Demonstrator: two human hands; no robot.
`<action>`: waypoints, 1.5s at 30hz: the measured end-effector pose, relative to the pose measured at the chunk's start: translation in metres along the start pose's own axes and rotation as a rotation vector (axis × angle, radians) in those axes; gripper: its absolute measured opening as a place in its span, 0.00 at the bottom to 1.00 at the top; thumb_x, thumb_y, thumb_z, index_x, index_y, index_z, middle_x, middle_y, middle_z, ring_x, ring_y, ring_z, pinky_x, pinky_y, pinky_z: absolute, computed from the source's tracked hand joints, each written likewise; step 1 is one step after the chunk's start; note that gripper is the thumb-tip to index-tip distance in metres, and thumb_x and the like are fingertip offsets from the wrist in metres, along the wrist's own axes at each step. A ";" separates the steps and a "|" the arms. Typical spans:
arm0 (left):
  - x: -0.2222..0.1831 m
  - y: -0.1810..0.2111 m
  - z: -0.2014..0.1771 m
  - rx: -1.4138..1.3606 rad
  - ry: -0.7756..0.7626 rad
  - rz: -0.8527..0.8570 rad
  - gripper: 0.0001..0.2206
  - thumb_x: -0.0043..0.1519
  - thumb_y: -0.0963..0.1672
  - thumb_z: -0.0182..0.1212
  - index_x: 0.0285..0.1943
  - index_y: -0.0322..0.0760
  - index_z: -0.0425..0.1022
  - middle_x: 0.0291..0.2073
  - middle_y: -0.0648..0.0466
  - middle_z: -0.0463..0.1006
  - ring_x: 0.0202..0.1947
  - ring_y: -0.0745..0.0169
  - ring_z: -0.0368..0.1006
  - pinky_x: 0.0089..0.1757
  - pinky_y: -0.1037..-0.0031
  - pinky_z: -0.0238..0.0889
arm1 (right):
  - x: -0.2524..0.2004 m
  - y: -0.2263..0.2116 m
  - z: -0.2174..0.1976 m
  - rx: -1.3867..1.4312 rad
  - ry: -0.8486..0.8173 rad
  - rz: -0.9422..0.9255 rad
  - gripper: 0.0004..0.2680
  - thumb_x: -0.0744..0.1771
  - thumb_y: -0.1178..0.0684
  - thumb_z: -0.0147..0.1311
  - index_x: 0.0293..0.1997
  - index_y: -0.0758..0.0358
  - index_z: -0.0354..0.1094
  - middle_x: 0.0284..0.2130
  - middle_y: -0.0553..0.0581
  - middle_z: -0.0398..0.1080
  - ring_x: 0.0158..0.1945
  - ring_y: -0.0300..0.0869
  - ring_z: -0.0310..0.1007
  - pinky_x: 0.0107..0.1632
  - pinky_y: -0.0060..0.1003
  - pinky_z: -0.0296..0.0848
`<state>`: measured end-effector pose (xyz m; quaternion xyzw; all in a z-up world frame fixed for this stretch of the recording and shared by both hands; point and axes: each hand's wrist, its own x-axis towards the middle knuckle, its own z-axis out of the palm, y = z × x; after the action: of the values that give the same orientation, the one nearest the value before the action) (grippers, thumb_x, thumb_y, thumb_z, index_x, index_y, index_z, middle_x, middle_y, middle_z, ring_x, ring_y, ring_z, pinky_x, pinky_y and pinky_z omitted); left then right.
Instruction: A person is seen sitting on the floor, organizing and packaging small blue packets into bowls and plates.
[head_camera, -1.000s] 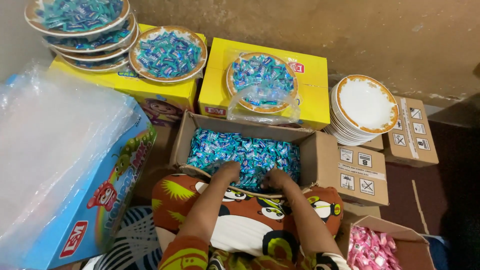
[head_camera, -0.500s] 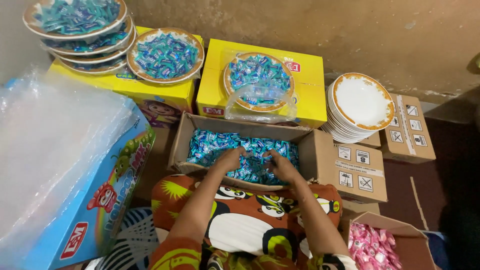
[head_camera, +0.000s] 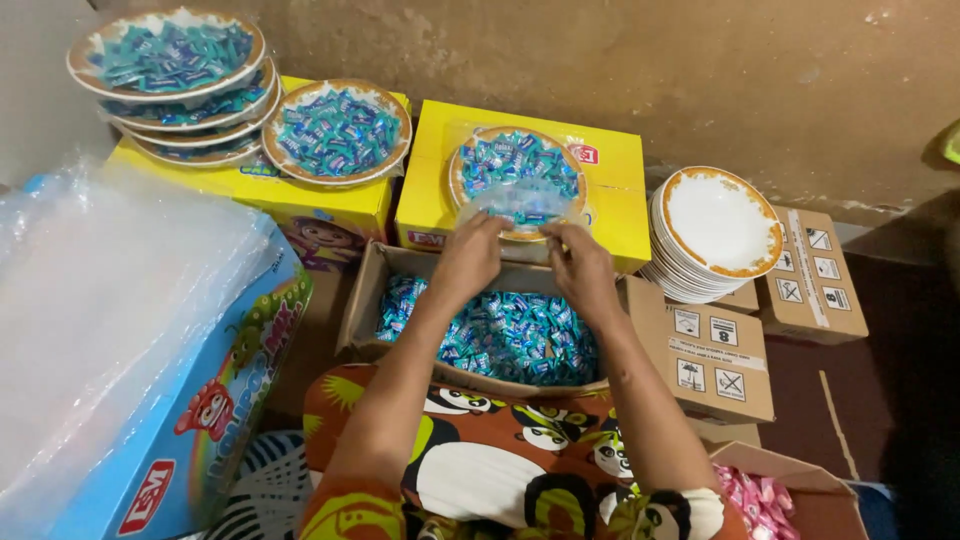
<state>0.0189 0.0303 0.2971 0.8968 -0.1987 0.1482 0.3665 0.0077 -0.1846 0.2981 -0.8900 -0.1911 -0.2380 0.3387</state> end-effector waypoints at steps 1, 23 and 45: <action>-0.012 -0.012 0.012 0.004 0.004 0.002 0.15 0.62 0.36 0.51 0.54 0.36 0.79 0.42 0.40 0.77 0.47 0.33 0.76 0.47 0.51 0.70 | -0.011 0.001 0.005 0.002 0.003 -0.005 0.08 0.67 0.57 0.57 0.49 0.47 0.77 0.38 0.50 0.77 0.44 0.47 0.79 0.45 0.39 0.77; -0.138 -0.163 0.218 0.254 -1.049 -0.437 0.16 0.59 0.42 0.59 0.54 0.25 0.80 0.49 0.31 0.80 0.50 0.28 0.76 0.49 0.41 0.72 | -0.164 0.166 0.154 -0.331 -1.490 0.128 0.17 0.62 0.52 0.52 0.56 0.62 0.74 0.50 0.69 0.75 0.58 0.62 0.73 0.60 0.52 0.73; -0.075 -0.052 0.055 -0.110 -0.649 -0.298 0.16 0.57 0.36 0.55 0.51 0.38 0.82 0.46 0.38 0.82 0.54 0.34 0.76 0.55 0.50 0.68 | -0.086 0.078 0.040 0.741 -0.771 0.549 0.13 0.66 0.62 0.56 0.57 0.66 0.73 0.33 0.63 0.79 0.24 0.37 0.72 0.21 0.27 0.69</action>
<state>-0.0163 0.0431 0.1975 0.8953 -0.1794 -0.2102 0.3495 -0.0117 -0.2269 0.1843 -0.7516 -0.1337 0.2808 0.5817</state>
